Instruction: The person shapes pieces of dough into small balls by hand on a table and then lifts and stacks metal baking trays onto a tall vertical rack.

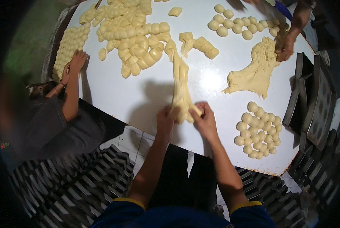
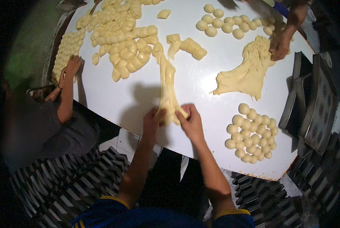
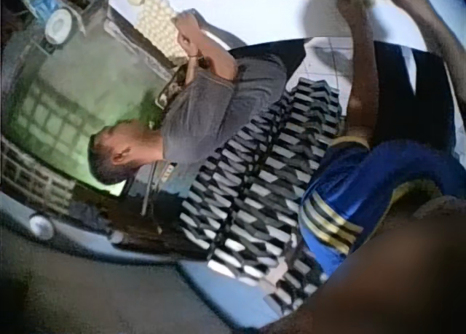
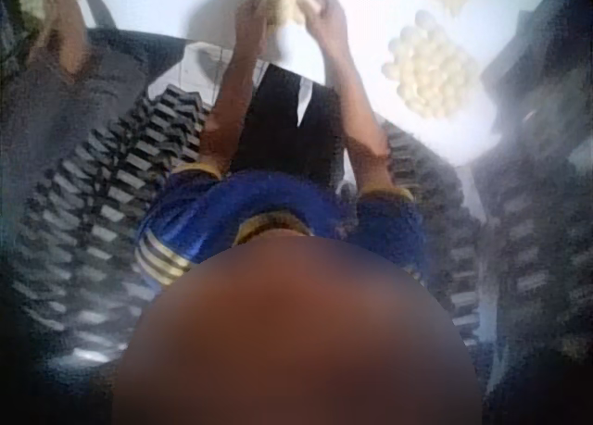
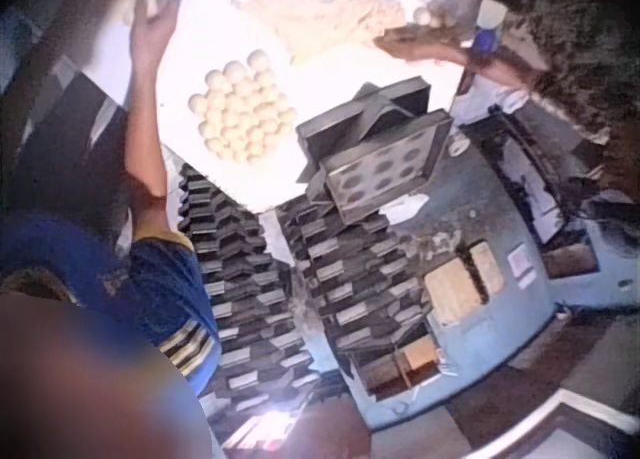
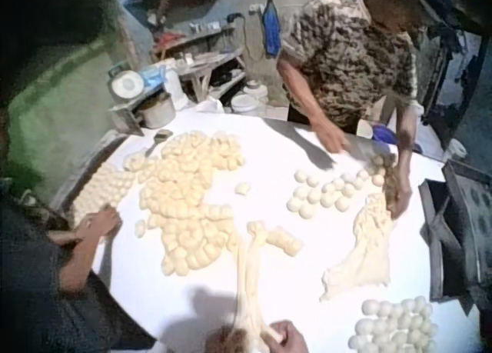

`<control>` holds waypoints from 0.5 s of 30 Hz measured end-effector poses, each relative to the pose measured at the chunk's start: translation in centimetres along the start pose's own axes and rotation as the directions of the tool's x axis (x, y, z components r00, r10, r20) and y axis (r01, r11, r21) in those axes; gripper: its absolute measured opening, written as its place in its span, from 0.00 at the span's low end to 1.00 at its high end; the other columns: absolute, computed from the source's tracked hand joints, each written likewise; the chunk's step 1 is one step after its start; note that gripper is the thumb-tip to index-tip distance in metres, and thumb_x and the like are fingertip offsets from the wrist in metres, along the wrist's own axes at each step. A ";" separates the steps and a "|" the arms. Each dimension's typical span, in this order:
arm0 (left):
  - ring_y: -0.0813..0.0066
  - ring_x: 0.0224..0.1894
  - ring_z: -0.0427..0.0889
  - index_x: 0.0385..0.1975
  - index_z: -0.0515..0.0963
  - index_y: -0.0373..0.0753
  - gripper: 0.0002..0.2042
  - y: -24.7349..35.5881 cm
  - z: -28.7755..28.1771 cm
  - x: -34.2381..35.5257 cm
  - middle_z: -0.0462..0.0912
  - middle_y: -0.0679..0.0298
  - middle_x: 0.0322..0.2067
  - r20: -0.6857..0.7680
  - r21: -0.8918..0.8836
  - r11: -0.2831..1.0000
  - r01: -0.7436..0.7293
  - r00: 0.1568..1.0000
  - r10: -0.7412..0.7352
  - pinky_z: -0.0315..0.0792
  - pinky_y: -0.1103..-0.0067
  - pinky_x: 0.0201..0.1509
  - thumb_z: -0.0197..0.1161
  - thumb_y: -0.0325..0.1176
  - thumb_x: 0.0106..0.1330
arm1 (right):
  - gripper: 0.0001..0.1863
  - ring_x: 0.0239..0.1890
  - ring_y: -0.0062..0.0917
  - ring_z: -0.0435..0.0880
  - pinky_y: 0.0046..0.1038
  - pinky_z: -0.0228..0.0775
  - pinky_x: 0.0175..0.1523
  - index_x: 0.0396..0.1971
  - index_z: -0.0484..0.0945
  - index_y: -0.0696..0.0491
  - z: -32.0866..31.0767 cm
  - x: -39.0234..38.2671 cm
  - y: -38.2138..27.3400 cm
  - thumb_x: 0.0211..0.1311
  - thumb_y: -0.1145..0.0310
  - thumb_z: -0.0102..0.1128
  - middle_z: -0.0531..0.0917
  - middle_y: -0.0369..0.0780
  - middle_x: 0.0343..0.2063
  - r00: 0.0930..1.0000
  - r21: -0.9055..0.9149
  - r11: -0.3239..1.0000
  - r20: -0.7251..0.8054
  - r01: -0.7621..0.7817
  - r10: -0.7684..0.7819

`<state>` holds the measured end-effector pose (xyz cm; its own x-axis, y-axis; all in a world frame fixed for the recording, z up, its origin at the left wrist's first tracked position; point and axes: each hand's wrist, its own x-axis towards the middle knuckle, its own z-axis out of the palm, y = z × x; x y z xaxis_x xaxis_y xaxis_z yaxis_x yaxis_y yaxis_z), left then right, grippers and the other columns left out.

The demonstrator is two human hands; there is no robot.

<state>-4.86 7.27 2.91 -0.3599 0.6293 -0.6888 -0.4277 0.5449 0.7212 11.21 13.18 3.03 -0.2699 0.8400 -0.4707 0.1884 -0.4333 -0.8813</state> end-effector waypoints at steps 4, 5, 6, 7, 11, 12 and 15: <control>0.79 0.36 0.80 0.42 0.77 0.37 0.11 -5.8 -2.3 -6.2 0.80 0.66 0.37 -0.006 -0.087 0.986 0.145 0.989 -0.147 0.77 0.79 0.38 0.70 0.35 0.66 | 0.11 0.34 0.13 0.75 0.18 0.68 0.39 0.43 0.72 0.57 -0.5 -7.5 3.0 0.68 0.73 0.65 0.79 0.33 0.32 0.983 0.133 0.975 0.068 -0.179 0.172; 0.78 0.38 0.81 0.42 0.77 0.37 0.11 -6.4 -2.5 -7.8 0.81 0.65 0.38 0.002 -0.074 0.982 0.174 0.985 -0.174 0.78 0.79 0.40 0.69 0.34 0.67 | 0.11 0.34 0.13 0.75 0.18 0.68 0.40 0.43 0.72 0.57 -0.8 -8.9 3.7 0.68 0.73 0.65 0.80 0.33 0.32 0.981 0.163 0.968 0.065 -0.191 0.183; 0.76 0.40 0.82 0.43 0.76 0.36 0.11 -6.9 -2.6 -9.0 0.81 0.65 0.39 0.010 -0.062 0.977 0.202 0.979 -0.202 0.79 0.79 0.42 0.69 0.33 0.67 | 0.11 0.35 0.13 0.76 0.18 0.68 0.41 0.43 0.72 0.57 -1.0 -10.3 4.6 0.67 0.74 0.65 0.80 0.33 0.33 0.979 0.193 0.960 0.062 -0.202 0.193; 0.75 0.41 0.83 0.43 0.76 0.36 0.11 -7.4 -2.6 -9.8 0.81 0.64 0.40 0.016 -0.075 0.963 0.259 0.966 -0.259 0.79 0.78 0.44 0.68 0.33 0.67 | 0.11 0.35 0.13 0.76 0.18 0.69 0.41 0.43 0.72 0.58 -1.2 -11.3 5.4 0.67 0.74 0.65 0.80 0.33 0.33 0.977 0.223 0.951 0.058 -0.212 0.204; 0.72 0.45 0.83 0.43 0.74 0.36 0.12 -9.9 -3.7 -12.4 0.81 0.63 0.42 0.061 -0.104 0.926 0.364 0.931 -0.359 0.78 0.75 0.48 0.68 0.35 0.68 | 0.12 0.38 0.14 0.78 0.19 0.70 0.45 0.44 0.73 0.58 -2.5 -14.3 6.7 0.66 0.76 0.66 0.81 0.34 0.35 0.958 0.191 0.939 0.088 -0.285 0.272; 0.71 0.46 0.82 0.43 0.74 0.36 0.13 -10.6 -4.2 -12.6 0.80 0.63 0.43 0.078 -0.101 0.928 0.360 0.932 -0.353 0.78 0.74 0.49 0.68 0.35 0.68 | 0.11 0.38 0.14 0.78 0.19 0.70 0.45 0.43 0.74 0.57 -2.8 -14.7 6.7 0.65 0.76 0.67 0.81 0.33 0.35 0.958 0.213 0.934 0.066 -0.287 0.280; 0.71 0.45 0.81 0.43 0.73 0.37 0.14 -8.2 -4.9 -12.5 0.78 0.63 0.43 -0.050 0.016 0.917 0.399 0.916 -0.398 0.77 0.73 0.49 0.68 0.37 0.67 | 0.10 0.37 0.14 0.77 0.19 0.70 0.45 0.41 0.76 0.57 -5.9 -13.3 6.3 0.64 0.77 0.68 0.81 0.32 0.34 0.969 0.065 0.967 0.047 -0.247 0.244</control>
<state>-0.88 -7.76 5.28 -0.2009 0.3316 -0.9218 -0.5222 0.7599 0.3872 21.53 1.17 4.00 -0.2598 0.6923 -0.6732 0.1870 -0.6479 -0.7384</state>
